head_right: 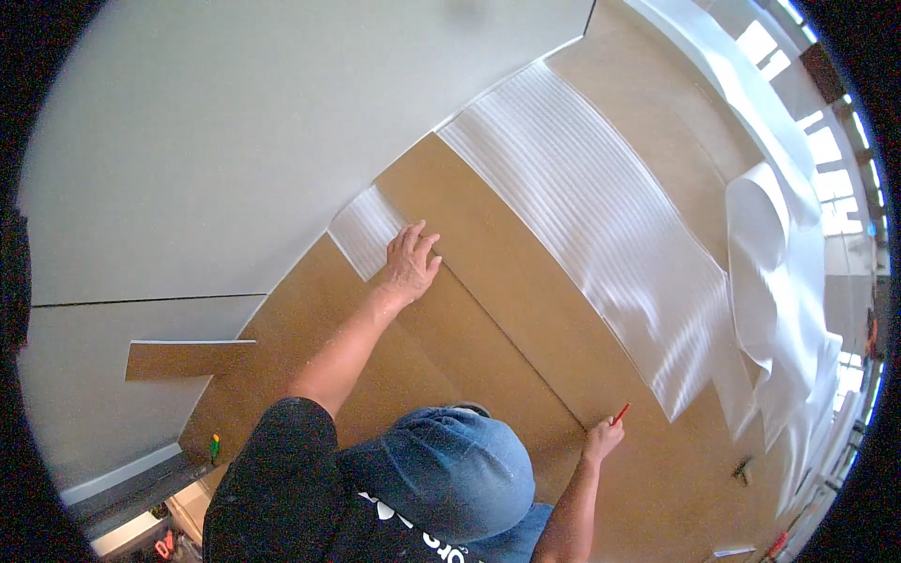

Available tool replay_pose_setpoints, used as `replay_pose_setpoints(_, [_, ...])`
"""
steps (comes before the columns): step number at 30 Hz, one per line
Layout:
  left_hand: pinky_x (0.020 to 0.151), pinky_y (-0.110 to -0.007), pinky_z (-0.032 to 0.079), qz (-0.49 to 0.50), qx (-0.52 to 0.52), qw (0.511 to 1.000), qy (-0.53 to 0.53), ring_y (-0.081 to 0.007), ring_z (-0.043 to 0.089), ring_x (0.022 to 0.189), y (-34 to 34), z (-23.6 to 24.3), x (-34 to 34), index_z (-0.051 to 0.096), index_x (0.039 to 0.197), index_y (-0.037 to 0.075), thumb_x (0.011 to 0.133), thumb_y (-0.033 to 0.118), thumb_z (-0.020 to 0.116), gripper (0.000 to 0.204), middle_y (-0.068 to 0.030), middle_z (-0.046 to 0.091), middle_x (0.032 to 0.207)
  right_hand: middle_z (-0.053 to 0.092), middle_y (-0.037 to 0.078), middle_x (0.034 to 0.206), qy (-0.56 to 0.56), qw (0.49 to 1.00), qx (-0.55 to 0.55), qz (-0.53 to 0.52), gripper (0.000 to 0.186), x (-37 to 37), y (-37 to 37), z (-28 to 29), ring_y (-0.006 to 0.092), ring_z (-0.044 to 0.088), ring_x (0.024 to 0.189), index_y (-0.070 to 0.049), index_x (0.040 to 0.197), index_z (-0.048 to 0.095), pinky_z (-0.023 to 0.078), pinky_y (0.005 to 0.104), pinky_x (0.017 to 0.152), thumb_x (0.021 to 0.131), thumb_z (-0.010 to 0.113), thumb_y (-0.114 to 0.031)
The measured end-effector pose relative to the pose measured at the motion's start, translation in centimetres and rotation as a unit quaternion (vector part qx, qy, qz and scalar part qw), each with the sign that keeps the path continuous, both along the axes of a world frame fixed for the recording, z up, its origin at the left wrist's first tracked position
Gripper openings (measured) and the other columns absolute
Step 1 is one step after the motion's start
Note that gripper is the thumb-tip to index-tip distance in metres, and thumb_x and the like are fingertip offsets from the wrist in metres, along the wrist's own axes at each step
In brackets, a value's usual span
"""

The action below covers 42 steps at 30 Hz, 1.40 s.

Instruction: The person installs laminate flooring by laying down underlayment, positioning floor planks, tapping them together with a hammer, and marking planks with a pencil and square for cutting.

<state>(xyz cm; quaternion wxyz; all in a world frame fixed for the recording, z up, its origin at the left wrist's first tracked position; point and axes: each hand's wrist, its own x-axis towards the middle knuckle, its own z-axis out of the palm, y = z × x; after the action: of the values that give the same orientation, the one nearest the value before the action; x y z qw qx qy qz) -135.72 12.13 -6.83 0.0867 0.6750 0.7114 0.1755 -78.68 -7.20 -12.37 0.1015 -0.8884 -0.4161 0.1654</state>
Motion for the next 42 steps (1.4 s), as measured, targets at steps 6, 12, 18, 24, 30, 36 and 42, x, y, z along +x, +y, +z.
replay_pose_setpoints(6, [0.116, -0.057, 0.035, 0.043, -0.038, 0.997, 0.058, -0.0430, 0.036, 0.144, -0.4, -2.5, -0.2, 0.048, 0.150, 0.010, 0.097, 0.035, 0.067, 0.061, -0.0210, 0.035, 0.160, 0.061, 0.021, 0.080, 0.082, 0.995, 0.039, -0.038, 0.027, 0.1, -0.8, -0.8, 0.0328, 0.057, 0.073, 0.007, 0.096, 0.062, 0.045, 0.0467, 0.072, 0.101, 0.052, -0.018])
replay_pose_setpoints(12, [0.117, -0.063, 0.033, -0.008, 0.010, 0.996, 0.093, -0.0484, 0.037, 0.144, -0.3, -5.1, -0.2, 0.043, 0.154, 0.008, 0.093, 0.038, 0.069, 0.073, -0.0276, 0.039, 0.157, 0.058, 0.009, 0.080, 0.150, 0.987, 0.020, -0.051, 0.047, -1.5, 2.1, 4.7, 0.0233, 0.055, 0.077, 0.007, 0.104, 0.060, 0.048, 0.0416, 0.073, 0.109, 0.048, -0.039])
replay_pose_setpoints(18, [0.120, -0.060, 0.028, 0.009, -0.021, 0.992, 0.123, -0.0485, 0.031, 0.148, -0.2, -4.9, 1.0, 0.036, 0.160, 0.007, 0.104, 0.036, 0.057, 0.067, -0.0251, 0.029, 0.165, 0.068, 0.002, 0.106, 0.413, 0.887, 0.203, -0.047, 0.038, -6.4, 12.5, 7.3, 0.0119, 0.060, 0.089, -0.004, 0.121, 0.070, 0.051, 0.0307, 0.079, 0.111, 0.048, -0.033])
replay_pose_setpoints(24, [0.120, -0.058, 0.029, -0.025, -0.002, 0.993, 0.119, -0.0466, 0.032, 0.148, 0.6, -5.3, 2.7, 0.036, 0.160, 0.007, 0.105, 0.034, 0.055, 0.064, -0.0238, 0.029, 0.165, 0.072, 0.002, 0.098, 0.422, 0.881, 0.212, -0.001, 0.022, -9.4, 18.6, 3.6, 0.0106, 0.062, 0.087, -0.003, 0.119, 0.071, 0.053, 0.0279, 0.082, 0.103, 0.065, -0.016])
replay_pose_setpoints(30, [0.120, -0.058, 0.028, -0.032, 0.004, 0.992, 0.119, -0.0467, 0.031, 0.149, 0.3, -5.5, 1.7, 0.034, 0.160, 0.007, 0.106, 0.034, 0.053, 0.063, -0.0247, 0.028, 0.166, 0.070, 0.007, 0.079, 0.259, 0.940, 0.216, 0.055, 0.014, -10.2, 19.8, 1.5, 0.0121, 0.065, 0.069, -0.008, 0.101, 0.069, 0.055, 0.0288, 0.067, 0.088, 0.074, -0.006])
replay_pose_setpoints(36, [0.121, -0.057, 0.026, -0.019, -0.016, 0.993, 0.119, -0.0453, 0.030, 0.150, 0.2, -5.5, 1.6, 0.034, 0.161, 0.008, 0.108, 0.039, 0.047, 0.063, -0.0244, 0.028, 0.166, 0.069, 0.008, 0.076, 0.258, 0.926, 0.261, 0.093, 0.014, -10.2, 19.8, 0.7, 0.0152, 0.066, 0.063, -0.009, 0.096, 0.067, 0.055, 0.0294, 0.062, 0.085, 0.074, -0.004])
replay_pose_setpoints(42, [0.122, -0.057, 0.024, -0.008, -0.034, 0.991, 0.131, -0.0432, 0.029, 0.151, 0.1, -5.5, 2.1, 0.034, 0.162, 0.010, 0.108, 0.040, 0.049, 0.063, -0.0230, 0.027, 0.167, 0.069, 0.010, 0.080, 0.268, 0.906, 0.302, 0.124, 0.015, -9.4, 19.4, 0.8, 0.0203, 0.068, 0.069, -0.007, 0.097, 0.068, 0.056, 0.0304, 0.068, 0.084, 0.072, -0.001])
